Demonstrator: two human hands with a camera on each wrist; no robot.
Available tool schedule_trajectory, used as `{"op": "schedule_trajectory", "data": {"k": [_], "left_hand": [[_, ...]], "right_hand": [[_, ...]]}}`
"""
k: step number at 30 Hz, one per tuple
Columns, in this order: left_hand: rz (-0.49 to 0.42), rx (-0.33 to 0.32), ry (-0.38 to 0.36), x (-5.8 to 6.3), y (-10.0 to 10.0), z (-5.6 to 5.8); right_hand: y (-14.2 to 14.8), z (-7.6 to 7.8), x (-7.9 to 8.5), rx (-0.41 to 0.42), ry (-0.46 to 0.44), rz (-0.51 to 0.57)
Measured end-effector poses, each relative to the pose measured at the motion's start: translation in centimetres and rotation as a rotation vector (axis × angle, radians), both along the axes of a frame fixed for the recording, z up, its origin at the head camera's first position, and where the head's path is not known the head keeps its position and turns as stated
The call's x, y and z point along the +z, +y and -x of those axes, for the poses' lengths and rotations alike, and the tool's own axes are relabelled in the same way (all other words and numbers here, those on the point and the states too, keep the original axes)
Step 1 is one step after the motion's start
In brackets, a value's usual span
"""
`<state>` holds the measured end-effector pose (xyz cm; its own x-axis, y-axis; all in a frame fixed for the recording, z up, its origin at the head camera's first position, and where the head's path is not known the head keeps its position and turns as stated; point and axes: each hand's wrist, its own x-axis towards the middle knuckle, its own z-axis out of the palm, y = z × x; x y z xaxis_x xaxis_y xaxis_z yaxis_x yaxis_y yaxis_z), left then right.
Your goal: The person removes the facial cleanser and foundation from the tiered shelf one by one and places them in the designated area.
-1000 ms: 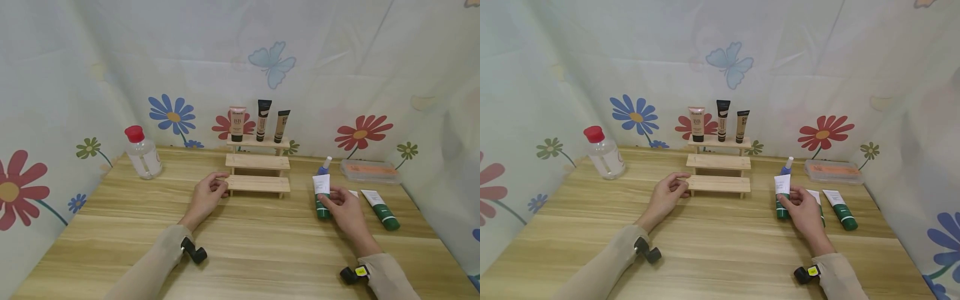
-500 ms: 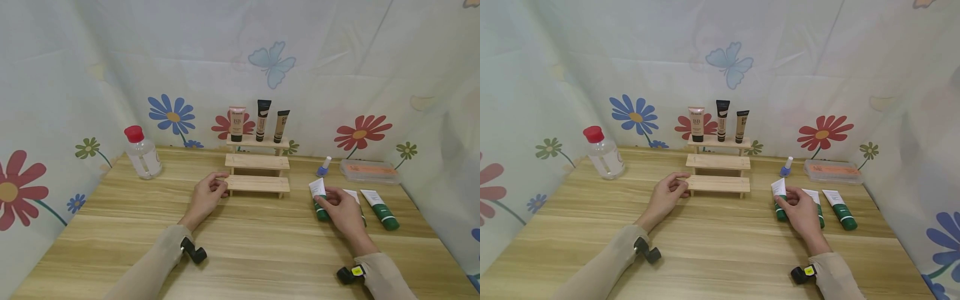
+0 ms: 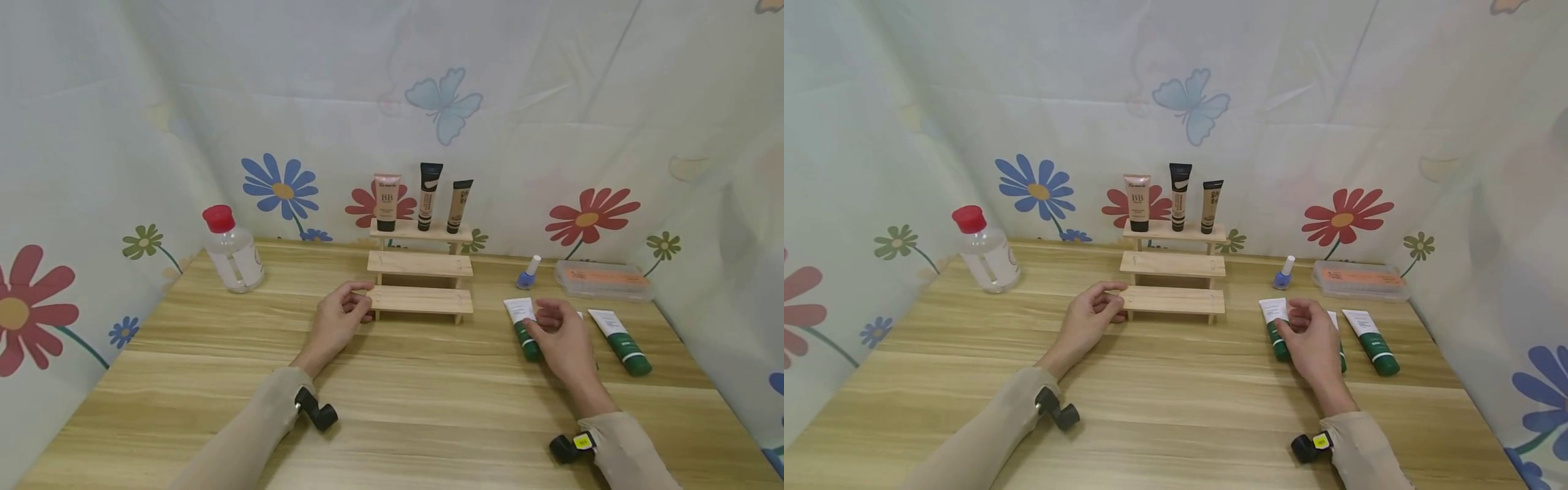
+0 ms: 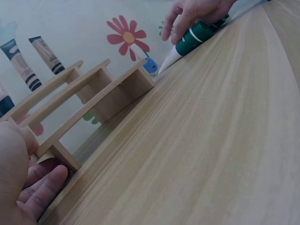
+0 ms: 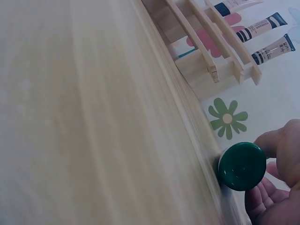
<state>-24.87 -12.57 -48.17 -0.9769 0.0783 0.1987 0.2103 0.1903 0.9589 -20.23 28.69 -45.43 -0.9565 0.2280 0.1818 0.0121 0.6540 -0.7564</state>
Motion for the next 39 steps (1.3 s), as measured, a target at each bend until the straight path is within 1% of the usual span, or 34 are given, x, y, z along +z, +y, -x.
{"op": "schedule_trajectory", "data": {"k": [5,11,14,17,22,26,30,33,36,39], "left_hand": [[-0.006,0.001,-0.002,0.1,0.0,0.0],[-0.009,0.007,-0.006,0.2,0.1,-0.1],[-0.013,0.005,-0.010,0.2,0.1,-0.1],[-0.019,0.000,-0.016,0.0,0.0,0.0],[-0.020,-0.001,-0.019,-0.1,0.0,0.1],[-0.017,0.001,-0.009,0.0,0.0,0.1],[-0.009,0.003,-0.001,0.1,0.0,0.0],[-0.008,0.004,-0.004,0.1,0.0,0.0],[-0.007,0.003,-0.017,0.0,-0.1,0.0],[-0.003,0.002,-0.025,0.0,-0.1,0.0]], "right_hand": [[0.1,0.1,0.1,0.008,0.042,0.068],[-0.1,0.3,0.9,-0.006,0.105,0.135],[-0.3,0.4,1.4,-0.012,0.142,0.148],[-0.7,0.7,2.1,0.001,0.173,0.170],[-1.6,1.5,3.7,0.050,0.205,0.211],[-2.6,2.6,5.1,0.094,0.247,0.250],[-3.7,4.1,6.3,0.138,0.311,0.287],[-4.5,5.4,6.9,0.181,0.358,0.309],[-5.2,6.4,7.4,0.212,0.376,0.325],[-6.0,7.3,7.8,0.246,0.395,0.372]]}}
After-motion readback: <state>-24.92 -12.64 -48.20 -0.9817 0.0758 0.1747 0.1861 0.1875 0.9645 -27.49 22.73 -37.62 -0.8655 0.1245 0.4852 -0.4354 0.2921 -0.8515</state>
